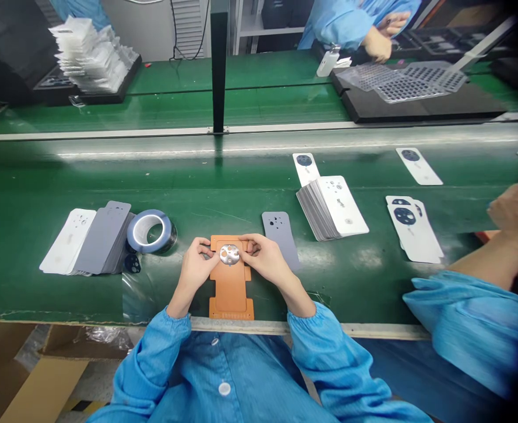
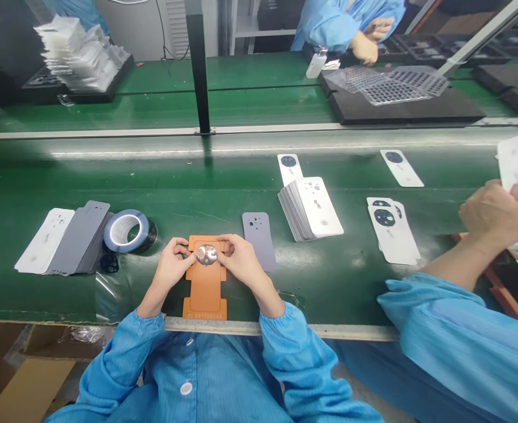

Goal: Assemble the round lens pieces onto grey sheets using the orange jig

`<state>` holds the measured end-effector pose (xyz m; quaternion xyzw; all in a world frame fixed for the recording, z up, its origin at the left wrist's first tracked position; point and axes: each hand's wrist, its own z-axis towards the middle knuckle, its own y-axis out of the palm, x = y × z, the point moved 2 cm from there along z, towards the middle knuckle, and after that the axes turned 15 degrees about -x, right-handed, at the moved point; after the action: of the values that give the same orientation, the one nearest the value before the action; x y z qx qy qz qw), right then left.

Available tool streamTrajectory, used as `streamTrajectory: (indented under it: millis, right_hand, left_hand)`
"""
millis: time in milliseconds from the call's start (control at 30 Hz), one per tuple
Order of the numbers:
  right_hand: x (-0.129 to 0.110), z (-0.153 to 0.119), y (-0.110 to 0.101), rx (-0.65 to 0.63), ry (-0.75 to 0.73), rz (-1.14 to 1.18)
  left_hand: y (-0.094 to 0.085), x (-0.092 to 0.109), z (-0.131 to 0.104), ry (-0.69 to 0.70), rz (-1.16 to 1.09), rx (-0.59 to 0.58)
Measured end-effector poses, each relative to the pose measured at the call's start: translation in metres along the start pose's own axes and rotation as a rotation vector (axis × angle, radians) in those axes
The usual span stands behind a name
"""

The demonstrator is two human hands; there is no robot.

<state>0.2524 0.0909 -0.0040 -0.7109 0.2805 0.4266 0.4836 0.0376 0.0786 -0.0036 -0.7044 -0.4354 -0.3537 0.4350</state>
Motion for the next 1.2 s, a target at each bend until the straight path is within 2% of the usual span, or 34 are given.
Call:
streamTrajectory:
  millis: [267,433,500,633,733,800,867,1000,1100,1200]
  right_hand:
    - [0.0,0.002,-0.002,-0.05,-0.04,-0.05]
    - [0.0,-0.004,-0.008,-0.126,-0.052,-0.024]
    - [0.003,-0.005,-0.022,-0.111,-0.06,-0.085]
    - [0.017,0.004,-0.072,-0.011,-0.073,-0.465]
    - [0.029,0.021,-0.103,-0.073,0.04,-0.655]
    - [0.033,0.03,-0.113,-0.144,0.121,-0.692]
    - [0.033,0.035,-0.116,-0.174,0.14,-0.671]
    - [0.023,0.03,-0.12,-0.05,0.054,-0.555]
    - [0.005,0.018,-0.126,0.068,0.04,-0.509]
    - [-0.024,-0.001,-0.124,0.213,0.002,-0.232]
  left_hand:
    - [-0.003,-0.002,-0.001,0.006,-0.021,-0.023]
    - [-0.003,-0.001,-0.001,-0.002,-0.002,-0.015]
    - [-0.003,0.001,-0.002,-0.003,0.01,-0.012]
    - [-0.003,0.004,-0.01,0.013,0.041,0.006]
    - [-0.004,0.002,-0.024,0.037,0.133,0.05]
    - [-0.005,-0.003,-0.037,0.049,0.205,0.074]
    - [-0.005,-0.011,-0.052,0.045,0.237,0.088]
    - [0.0,-0.027,-0.075,0.035,0.18,0.024]
    - [0.004,-0.034,-0.083,0.059,0.088,-0.023]
    - [0.004,-0.037,-0.081,0.1,0.065,-0.081]
